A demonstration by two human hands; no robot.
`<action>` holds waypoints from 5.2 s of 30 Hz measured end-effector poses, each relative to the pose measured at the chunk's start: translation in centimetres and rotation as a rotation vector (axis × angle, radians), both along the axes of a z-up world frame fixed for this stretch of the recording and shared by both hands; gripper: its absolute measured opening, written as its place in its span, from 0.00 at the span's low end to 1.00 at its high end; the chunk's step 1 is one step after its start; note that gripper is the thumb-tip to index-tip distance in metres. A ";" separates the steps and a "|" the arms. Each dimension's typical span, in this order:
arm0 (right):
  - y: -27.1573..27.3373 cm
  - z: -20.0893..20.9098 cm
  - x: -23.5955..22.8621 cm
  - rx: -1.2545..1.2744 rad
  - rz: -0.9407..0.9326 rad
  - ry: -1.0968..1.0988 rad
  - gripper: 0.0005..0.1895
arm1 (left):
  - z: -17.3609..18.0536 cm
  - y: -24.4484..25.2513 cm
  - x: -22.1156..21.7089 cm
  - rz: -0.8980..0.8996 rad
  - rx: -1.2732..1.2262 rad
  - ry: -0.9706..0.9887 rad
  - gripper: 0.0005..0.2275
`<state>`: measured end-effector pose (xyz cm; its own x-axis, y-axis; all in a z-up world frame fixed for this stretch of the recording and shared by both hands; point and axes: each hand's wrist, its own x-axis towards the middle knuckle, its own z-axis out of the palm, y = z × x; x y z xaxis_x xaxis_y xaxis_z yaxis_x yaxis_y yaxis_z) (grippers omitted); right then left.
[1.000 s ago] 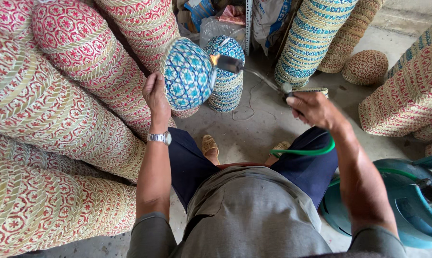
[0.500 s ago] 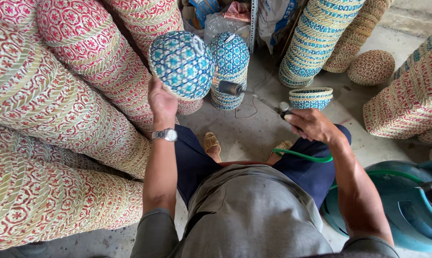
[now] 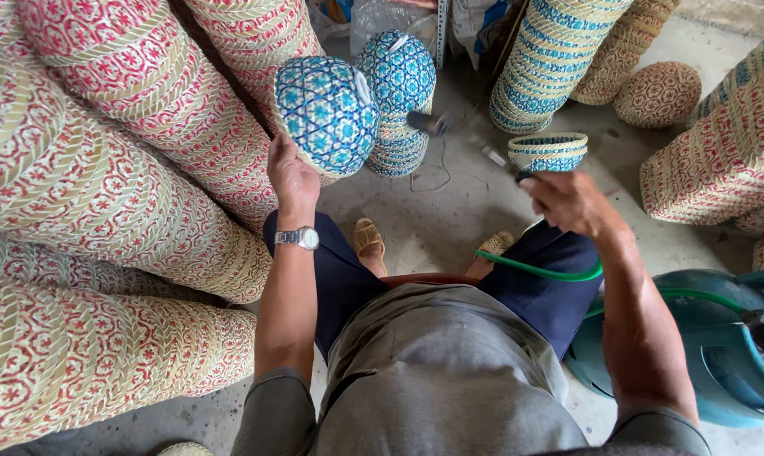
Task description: The person uses a blowtorch connected to a gas cylinder to apply heat to the surface of woven baskets. They rotate the baskets to cover different areas and handle multiple units sequentially.
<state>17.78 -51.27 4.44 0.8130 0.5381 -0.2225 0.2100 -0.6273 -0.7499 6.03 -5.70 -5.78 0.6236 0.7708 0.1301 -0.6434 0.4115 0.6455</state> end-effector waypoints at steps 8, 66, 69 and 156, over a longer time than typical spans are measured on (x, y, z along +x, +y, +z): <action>-0.5 -1.1 3.5 0.584 -0.187 -0.078 0.22 | -2.3 1.6 8.8 -0.127 -0.126 -0.130 0.15; 7.1 -13.9 19.8 0.617 -0.257 -0.103 0.22 | -25.0 -19.8 30.2 -0.788 1.655 0.880 0.19; 6.0 -14.0 20.0 0.466 -0.277 -0.024 0.22 | -29.5 -23.4 34.8 -0.503 1.873 0.362 0.34; -0.4 -1.7 -2.3 0.296 0.125 -0.094 0.20 | 3.4 2.2 1.6 -0.291 -0.244 -0.149 0.24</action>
